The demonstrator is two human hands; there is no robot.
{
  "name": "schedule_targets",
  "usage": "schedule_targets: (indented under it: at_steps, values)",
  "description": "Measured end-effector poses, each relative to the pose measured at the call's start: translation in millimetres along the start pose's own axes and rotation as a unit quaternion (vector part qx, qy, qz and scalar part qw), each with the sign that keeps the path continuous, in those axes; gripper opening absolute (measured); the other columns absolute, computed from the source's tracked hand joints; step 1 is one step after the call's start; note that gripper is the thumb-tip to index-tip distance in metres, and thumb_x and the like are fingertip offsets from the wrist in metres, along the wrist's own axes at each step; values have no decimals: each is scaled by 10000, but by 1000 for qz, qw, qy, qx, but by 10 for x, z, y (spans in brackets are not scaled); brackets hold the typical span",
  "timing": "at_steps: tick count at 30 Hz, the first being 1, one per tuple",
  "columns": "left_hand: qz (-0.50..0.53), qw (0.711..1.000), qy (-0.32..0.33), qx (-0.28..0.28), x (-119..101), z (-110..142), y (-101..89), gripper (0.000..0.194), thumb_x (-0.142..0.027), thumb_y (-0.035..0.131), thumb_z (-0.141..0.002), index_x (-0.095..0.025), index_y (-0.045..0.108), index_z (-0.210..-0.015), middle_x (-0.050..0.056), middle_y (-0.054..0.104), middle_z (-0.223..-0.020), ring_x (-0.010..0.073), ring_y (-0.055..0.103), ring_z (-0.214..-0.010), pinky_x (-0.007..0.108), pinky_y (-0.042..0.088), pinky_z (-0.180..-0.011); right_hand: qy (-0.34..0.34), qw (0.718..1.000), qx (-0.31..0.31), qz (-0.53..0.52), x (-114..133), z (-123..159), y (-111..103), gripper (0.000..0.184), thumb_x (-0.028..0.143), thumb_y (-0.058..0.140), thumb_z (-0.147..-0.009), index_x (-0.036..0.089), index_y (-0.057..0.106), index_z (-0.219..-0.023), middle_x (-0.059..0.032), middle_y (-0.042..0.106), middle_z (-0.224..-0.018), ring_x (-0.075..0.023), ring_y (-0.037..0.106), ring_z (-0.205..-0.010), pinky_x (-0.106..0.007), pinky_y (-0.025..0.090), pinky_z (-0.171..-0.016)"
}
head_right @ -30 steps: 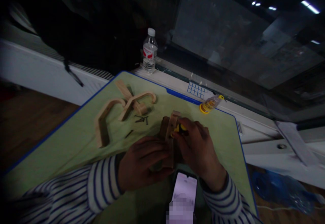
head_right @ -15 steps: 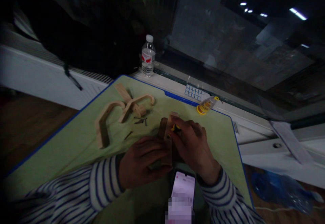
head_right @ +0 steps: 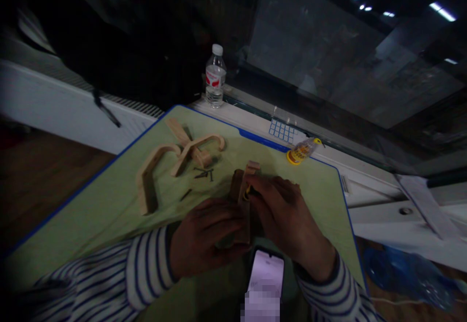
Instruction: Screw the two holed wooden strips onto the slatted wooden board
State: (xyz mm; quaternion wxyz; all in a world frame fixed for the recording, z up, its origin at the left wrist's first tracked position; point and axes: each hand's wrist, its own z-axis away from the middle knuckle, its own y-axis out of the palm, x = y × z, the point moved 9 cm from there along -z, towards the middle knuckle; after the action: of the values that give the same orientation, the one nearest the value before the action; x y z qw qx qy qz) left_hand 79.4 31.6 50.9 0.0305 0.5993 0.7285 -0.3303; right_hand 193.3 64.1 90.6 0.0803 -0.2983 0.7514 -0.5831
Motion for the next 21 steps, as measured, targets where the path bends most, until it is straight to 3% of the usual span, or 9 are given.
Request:
schedule_targets:
  at_steps: [12,21]
  values:
    - [0,1000,0,-1,-3,-17,-18,246,-376,671,-796,-165,632,-917,36,729,-883,160,693,-838,340,581,-776,47,994,-96,14,-97,57,-2,303,284,549,-881,245,485,-1174,-79,663,-1039,-224,651,-903,-418,537,-778]
    - [-6,1000,14,-2,-6,-16,-11,221,-354,680,-791,-172,635,-909,38,722,-875,168,688,-818,346,585,-760,38,997,-73,-4,-59,19,34,394,264,551,-892,266,439,-1270,-81,651,-1133,-222,641,-985,-438,525,-845]
